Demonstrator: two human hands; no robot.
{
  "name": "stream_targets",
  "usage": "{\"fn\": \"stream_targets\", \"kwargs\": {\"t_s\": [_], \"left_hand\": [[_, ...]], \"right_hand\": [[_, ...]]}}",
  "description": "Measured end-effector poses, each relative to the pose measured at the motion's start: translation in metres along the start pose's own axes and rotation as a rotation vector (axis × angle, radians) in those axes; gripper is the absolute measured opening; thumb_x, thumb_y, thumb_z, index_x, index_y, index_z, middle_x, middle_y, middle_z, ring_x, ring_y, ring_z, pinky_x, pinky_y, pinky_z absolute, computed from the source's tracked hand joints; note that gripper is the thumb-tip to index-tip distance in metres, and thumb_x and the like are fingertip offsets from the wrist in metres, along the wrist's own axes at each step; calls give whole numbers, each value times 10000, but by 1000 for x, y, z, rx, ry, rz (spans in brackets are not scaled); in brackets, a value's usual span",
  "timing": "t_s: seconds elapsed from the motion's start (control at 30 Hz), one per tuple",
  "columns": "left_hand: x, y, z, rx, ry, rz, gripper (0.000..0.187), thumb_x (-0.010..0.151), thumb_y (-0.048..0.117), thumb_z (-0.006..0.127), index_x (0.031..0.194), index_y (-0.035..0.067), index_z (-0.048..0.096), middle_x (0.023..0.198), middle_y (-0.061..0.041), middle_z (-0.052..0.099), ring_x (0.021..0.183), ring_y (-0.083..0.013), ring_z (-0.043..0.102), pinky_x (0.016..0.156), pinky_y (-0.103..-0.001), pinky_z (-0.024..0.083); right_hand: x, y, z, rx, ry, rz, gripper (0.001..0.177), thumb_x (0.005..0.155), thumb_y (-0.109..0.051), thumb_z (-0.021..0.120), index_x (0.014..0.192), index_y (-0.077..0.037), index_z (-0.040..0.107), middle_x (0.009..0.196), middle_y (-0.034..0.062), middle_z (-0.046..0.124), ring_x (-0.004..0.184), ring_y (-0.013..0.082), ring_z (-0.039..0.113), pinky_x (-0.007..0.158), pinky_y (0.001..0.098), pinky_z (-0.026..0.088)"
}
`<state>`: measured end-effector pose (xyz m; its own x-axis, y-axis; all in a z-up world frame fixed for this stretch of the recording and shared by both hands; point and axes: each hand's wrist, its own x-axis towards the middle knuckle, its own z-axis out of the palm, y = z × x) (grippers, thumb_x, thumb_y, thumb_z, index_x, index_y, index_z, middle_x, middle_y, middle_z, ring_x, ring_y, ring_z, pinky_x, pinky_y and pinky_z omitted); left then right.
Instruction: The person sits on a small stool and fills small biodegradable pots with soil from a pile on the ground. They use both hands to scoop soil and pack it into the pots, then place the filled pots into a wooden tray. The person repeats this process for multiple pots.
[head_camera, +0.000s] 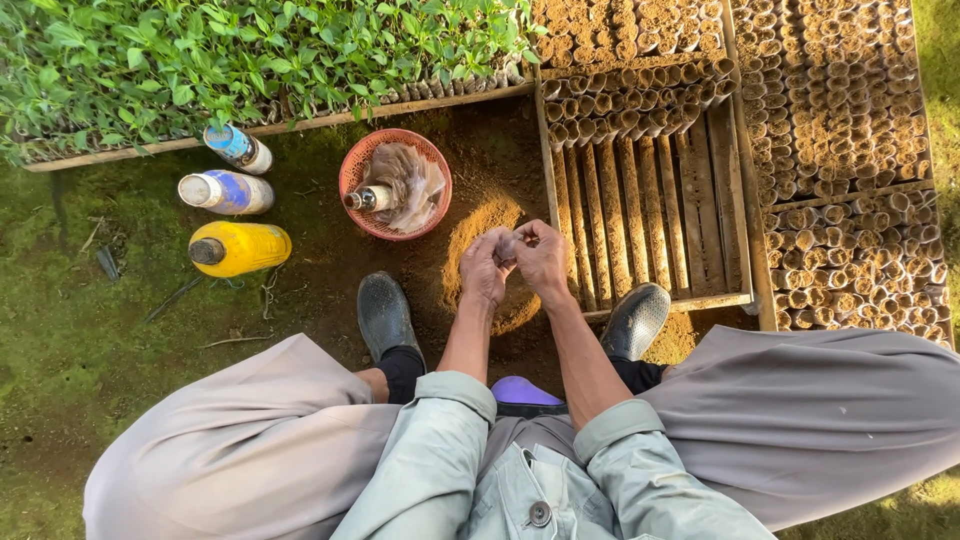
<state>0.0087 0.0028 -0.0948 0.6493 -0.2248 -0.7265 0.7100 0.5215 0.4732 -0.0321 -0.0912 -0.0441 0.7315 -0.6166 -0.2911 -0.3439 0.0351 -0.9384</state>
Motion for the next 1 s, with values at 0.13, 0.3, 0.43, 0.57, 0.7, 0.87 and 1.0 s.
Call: {"fn": "stream_targets", "kwargs": {"t_s": [0.13,0.3,0.43,0.57,0.7,0.87,1.0], "left_hand": [[0,3,2,67,5,7,92,923,151,724,839,120,700,657,-63,697,549,-140,681,557,-275,611],[14,-3,-5,94,31,-31,116,922,174,734,820,132,698,617,-48,667,488,-129,630,490,-255,565],[19,-1,-7,81,36,-107,162,870,241,810,781,166,697,592,-31,662,465,-114,623,479,-253,544],[13,9,-3,170,30,-186,249,922,373,751,868,136,697,631,-22,619,472,-137,621,472,-305,545],[14,10,4,165,24,-209,194,909,317,762,870,144,683,632,-27,624,463,-152,640,503,-359,550],[24,2,0,109,26,-249,164,888,259,749,823,131,671,662,-27,661,511,-155,661,543,-361,531],[16,11,2,95,1,-297,140,820,224,770,766,147,666,687,-26,717,538,-120,657,563,-314,515]], "right_hand": [[3,11,7,-65,20,8,106,823,-80,803,825,-13,721,671,89,622,510,152,669,471,269,548],[2,5,11,-173,20,-26,75,761,-63,715,828,-78,746,617,22,596,481,103,633,517,245,528],[-3,-4,14,-289,1,-129,88,757,-39,726,817,-90,766,733,163,642,563,223,676,563,361,519],[-3,-6,12,-373,-33,-158,122,752,-78,729,829,-145,795,810,106,667,599,207,655,606,335,518],[5,8,12,-433,-36,-177,122,755,-98,741,849,-157,791,852,90,677,665,233,682,654,360,536],[12,17,8,-452,-53,-184,90,766,-136,765,848,-173,767,862,75,666,688,231,671,646,350,529],[11,-1,4,-355,-128,-142,201,777,-129,779,977,-131,761,907,70,654,615,129,630,598,297,519]]}}
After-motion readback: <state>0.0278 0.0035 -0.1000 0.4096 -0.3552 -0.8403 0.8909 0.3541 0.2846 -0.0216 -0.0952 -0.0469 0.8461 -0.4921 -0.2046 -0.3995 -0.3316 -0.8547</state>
